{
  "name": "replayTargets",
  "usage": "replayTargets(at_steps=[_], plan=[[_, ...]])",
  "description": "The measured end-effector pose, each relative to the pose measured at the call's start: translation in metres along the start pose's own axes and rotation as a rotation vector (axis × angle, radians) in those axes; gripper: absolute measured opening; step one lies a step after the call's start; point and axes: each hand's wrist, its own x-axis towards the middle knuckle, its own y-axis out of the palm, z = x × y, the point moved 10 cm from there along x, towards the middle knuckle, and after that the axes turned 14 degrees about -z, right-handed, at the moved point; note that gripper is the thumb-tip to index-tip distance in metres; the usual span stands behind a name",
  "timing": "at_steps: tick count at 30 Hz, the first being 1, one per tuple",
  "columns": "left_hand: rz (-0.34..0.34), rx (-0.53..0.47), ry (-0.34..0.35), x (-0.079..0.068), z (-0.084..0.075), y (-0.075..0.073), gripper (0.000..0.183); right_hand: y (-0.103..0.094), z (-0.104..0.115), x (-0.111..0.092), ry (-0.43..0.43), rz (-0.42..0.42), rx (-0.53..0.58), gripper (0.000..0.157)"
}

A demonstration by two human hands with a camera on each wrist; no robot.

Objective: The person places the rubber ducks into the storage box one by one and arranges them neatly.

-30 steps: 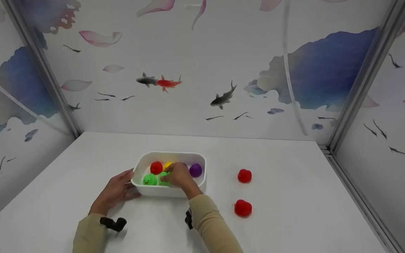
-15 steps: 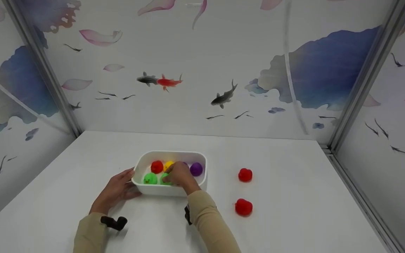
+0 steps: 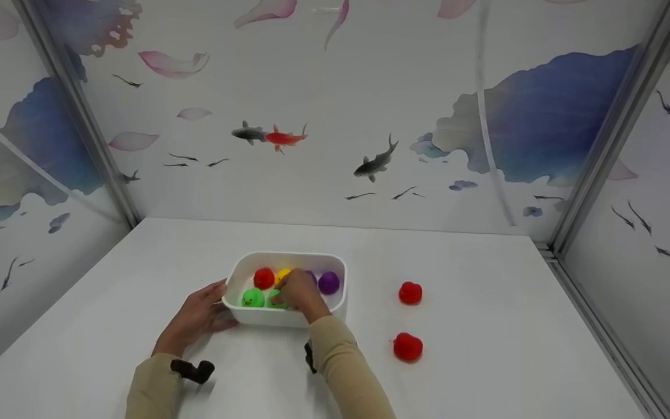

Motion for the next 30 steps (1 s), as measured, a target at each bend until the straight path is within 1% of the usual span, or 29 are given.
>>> replayTargets(at_steps=[6, 9, 12, 15, 18, 23, 26, 30], plan=[[0.009, 0.000, -0.003, -0.004, 0.000, 0.000, 0.053, 0.001, -0.004, 0.000, 0.012, -0.002, 0.038, 0.030], [0.013, 0.000, 0.012, -0.005, -0.002, 0.002, 0.053, -0.001, -0.003, 0.001, -0.010, -0.012, 0.037, 0.031], [0.009, 0.009, 0.033, -0.006, -0.005, 0.002, 0.053, -0.005, -0.001, 0.002, -0.022, -0.015, 0.042, 0.033], [0.007, 0.018, 0.027, -0.007, -0.005, 0.002, 0.052, -0.011, 0.002, 0.000, -0.021, -0.005, 0.045, 0.034], [0.005, 0.024, 0.020, -0.005, -0.005, 0.003, 0.052, -0.024, 0.010, -0.004, -0.048, -0.011, 0.040, 0.033], [-0.018, 0.029, -0.009, 0.000, -0.005, 0.002, 0.049, -0.049, 0.027, -0.019, -0.149, -0.029, 0.010, 0.030], [-0.013, 0.029, -0.016, -0.002, -0.004, 0.003, 0.049, -0.062, 0.031, -0.031, -0.184, -0.027, 0.039, 0.026], [-0.006, 0.016, -0.024, -0.003, 0.000, 0.003, 0.049, -0.079, 0.028, -0.048, -0.190, -0.020, 0.097, 0.023]])
